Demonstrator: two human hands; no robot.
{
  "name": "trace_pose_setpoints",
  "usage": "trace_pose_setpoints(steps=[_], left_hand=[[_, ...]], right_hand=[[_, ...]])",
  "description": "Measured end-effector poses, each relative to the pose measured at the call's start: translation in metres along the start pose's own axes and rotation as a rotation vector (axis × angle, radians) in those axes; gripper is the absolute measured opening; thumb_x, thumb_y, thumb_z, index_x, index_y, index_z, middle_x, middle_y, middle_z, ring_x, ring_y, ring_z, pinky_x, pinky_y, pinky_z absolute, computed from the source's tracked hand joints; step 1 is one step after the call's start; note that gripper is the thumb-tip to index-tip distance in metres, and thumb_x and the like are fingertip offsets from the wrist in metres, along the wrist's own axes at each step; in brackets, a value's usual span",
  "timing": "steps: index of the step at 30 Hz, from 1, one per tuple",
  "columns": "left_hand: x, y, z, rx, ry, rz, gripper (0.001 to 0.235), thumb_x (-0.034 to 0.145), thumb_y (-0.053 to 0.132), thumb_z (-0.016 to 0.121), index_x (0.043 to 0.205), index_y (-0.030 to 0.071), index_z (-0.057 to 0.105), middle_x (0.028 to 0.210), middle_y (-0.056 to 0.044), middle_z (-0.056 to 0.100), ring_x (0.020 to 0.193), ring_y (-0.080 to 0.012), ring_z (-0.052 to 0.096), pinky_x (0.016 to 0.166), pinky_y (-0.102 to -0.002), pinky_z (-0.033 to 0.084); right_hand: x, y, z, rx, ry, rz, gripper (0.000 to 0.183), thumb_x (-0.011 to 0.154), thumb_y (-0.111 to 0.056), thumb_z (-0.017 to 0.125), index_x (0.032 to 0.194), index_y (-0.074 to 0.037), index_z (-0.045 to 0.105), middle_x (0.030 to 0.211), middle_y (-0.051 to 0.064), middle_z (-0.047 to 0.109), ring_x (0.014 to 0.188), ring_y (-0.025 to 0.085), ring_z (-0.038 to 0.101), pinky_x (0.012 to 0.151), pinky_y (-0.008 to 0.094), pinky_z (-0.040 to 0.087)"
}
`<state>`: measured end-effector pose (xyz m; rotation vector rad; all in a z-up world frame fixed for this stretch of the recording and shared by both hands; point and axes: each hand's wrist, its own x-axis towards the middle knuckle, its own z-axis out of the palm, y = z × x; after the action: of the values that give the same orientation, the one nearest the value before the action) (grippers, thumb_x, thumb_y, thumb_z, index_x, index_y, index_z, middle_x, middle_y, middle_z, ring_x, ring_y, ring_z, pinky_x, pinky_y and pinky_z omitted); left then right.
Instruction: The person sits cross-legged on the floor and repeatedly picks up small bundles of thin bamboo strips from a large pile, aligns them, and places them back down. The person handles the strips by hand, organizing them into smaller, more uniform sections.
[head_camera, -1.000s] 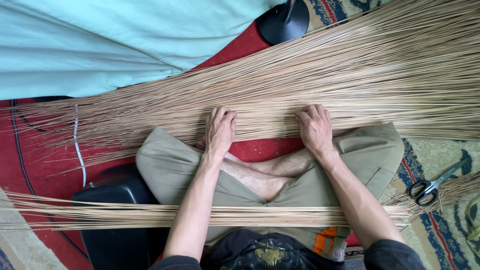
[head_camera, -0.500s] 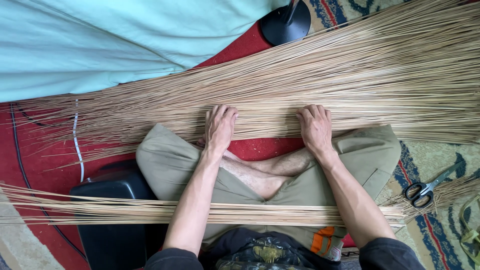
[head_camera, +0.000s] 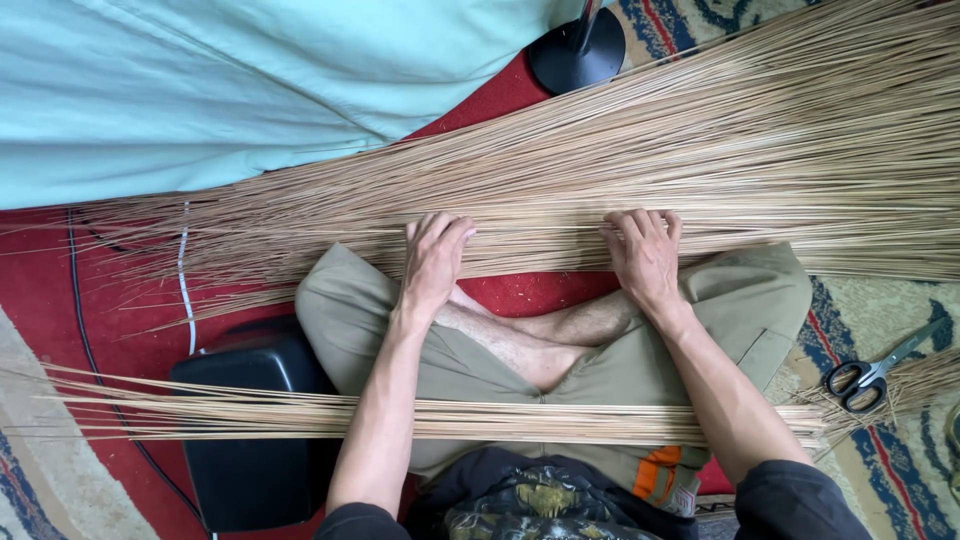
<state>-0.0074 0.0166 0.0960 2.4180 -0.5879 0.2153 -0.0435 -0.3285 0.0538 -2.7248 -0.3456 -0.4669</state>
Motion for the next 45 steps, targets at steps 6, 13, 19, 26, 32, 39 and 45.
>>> trace_pose_setpoints(steps=[6, 13, 19, 26, 32, 39, 45], left_hand=[[-0.025, 0.007, -0.051, -0.013, 0.019, 0.02, 0.011, 0.104, 0.015, 0.061, 0.107, 0.012, 0.072, 0.094, -0.003, 0.065, 0.092, -0.0217, 0.062, 0.085, -0.037, 0.043], [-0.066, 0.022, -0.086, 0.02, 0.139, 0.047, 0.012, 0.105, 0.021, 0.063, 0.105, 0.016, 0.074, 0.094, 0.001, 0.067, 0.092, -0.0189, 0.065, 0.086, -0.033, 0.044], [-0.098, 0.051, -0.114, 0.048, 0.184, 0.002, 0.013, 0.105, 0.024, 0.063, 0.106, 0.017, 0.073, 0.093, 0.002, 0.067, 0.09, -0.0189, 0.065, 0.088, -0.035, 0.044], [-0.127, 0.088, -0.114, 0.066, 0.17, 0.012, 0.014, 0.101, 0.03, 0.069, 0.108, 0.019, 0.073, 0.09, 0.003, 0.066, 0.09, -0.0183, 0.065, 0.097, -0.041, 0.04], [-0.143, 0.124, -0.091, 0.035, 0.107, 0.05, 0.017, 0.101, 0.031, 0.068, 0.11, 0.018, 0.073, 0.089, 0.0, 0.066, 0.09, -0.0194, 0.066, 0.1, -0.045, 0.04], [-0.167, 0.135, -0.069, -0.037, 0.005, 0.086, 0.012, 0.102, 0.027, 0.064, 0.107, 0.022, 0.074, 0.088, 0.001, 0.064, 0.087, -0.0191, 0.066, 0.094, -0.04, 0.047], [-0.182, 0.125, -0.094, -0.02, -0.023, 0.02, 0.013, 0.103, 0.027, 0.062, 0.105, 0.022, 0.074, 0.089, 0.001, 0.063, 0.089, -0.0194, 0.065, 0.091, -0.039, 0.047]], right_hand=[[-0.002, -0.016, -0.037, 0.064, 0.021, -0.071, 0.011, 0.105, -0.027, 0.067, 0.108, -0.017, 0.071, 0.095, 0.003, 0.066, 0.093, 0.023, 0.066, 0.103, 0.041, 0.04], [-0.014, -0.03, -0.079, 0.103, 0.009, -0.097, 0.011, 0.108, -0.024, 0.064, 0.11, -0.016, 0.071, 0.095, 0.003, 0.066, 0.091, 0.023, 0.066, 0.099, 0.039, 0.043], [-0.042, -0.05, -0.099, 0.102, 0.023, -0.093, 0.013, 0.105, -0.028, 0.068, 0.108, -0.016, 0.073, 0.094, 0.003, 0.066, 0.091, 0.023, 0.067, 0.096, 0.038, 0.045], [-0.072, -0.093, -0.122, 0.229, 0.071, -0.085, 0.01, 0.102, -0.021, 0.069, 0.104, -0.014, 0.076, 0.092, 0.004, 0.067, 0.084, 0.026, 0.065, 0.082, 0.037, 0.049], [-0.105, -0.124, -0.114, 0.257, 0.031, -0.092, 0.007, 0.099, -0.019, 0.07, 0.1, -0.014, 0.076, 0.088, 0.002, 0.067, 0.082, 0.025, 0.065, 0.075, 0.035, 0.049], [-0.124, -0.16, -0.118, 0.347, -0.04, -0.068, 0.008, 0.097, -0.018, 0.07, 0.102, -0.016, 0.076, 0.089, 0.001, 0.068, 0.081, 0.024, 0.067, 0.072, 0.034, 0.052], [-0.129, -0.163, -0.137, 0.349, -0.118, -0.002, 0.011, 0.096, -0.018, 0.072, 0.106, -0.014, 0.075, 0.089, 0.002, 0.067, 0.086, 0.025, 0.069, 0.077, 0.035, 0.055]])
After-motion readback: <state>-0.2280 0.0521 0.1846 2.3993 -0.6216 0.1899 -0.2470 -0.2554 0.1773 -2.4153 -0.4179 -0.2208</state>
